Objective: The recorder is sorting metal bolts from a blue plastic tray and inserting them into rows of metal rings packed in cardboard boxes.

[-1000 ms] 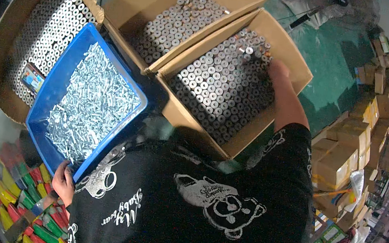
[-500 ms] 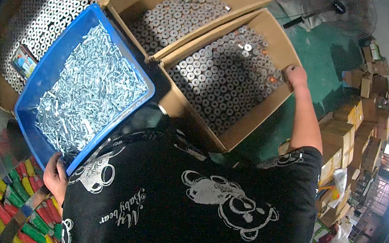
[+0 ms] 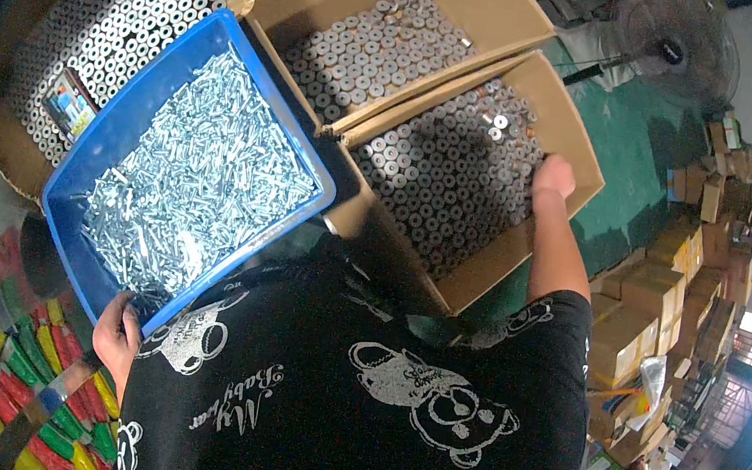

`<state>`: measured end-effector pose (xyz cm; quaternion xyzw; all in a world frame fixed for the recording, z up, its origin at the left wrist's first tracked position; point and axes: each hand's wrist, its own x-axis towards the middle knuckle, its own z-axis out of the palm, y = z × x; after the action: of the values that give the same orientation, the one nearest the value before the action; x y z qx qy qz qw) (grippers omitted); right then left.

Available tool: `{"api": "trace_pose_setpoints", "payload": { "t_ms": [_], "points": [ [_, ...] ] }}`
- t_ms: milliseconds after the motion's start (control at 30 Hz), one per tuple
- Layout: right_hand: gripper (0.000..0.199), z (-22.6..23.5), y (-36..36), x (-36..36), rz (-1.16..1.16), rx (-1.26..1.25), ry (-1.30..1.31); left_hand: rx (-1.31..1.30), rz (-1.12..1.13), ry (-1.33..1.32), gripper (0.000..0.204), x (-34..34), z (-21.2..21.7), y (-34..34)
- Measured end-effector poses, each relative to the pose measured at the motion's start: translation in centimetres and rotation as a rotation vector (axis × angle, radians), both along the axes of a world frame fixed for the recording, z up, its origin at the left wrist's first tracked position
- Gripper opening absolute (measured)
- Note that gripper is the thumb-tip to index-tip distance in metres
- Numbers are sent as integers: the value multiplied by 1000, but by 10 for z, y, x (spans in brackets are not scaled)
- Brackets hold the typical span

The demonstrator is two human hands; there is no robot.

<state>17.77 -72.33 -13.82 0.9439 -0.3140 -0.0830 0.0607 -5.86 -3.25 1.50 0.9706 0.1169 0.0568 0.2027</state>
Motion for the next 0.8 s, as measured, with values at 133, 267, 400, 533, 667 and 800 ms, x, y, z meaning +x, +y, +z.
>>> {"api": "trace_pose_setpoints", "payload": {
  "t_ms": [133,267,400,533,667,800],
  "points": [
    [35,-18,-21,39,177,175,-255,8,-20,-31,18,3,4,-2],
    [44,-70,-49,81,83,233,-204,4,-2,10,18,1,9,-6],
    [48,-88,-50,68,67,260,-263,7,-10,-13,17,1,9,-10],
    [47,-90,-71,60,161,195,-329,6,-2,-42,17,3,10,-13],
    [28,-53,-76,45,-315,1094,-532,16,-15,-28,17,13,14,-12],
    [15,48,-4,56,-331,1850,-774,20,6,-54,16,10,13,-13]
  ]
}}
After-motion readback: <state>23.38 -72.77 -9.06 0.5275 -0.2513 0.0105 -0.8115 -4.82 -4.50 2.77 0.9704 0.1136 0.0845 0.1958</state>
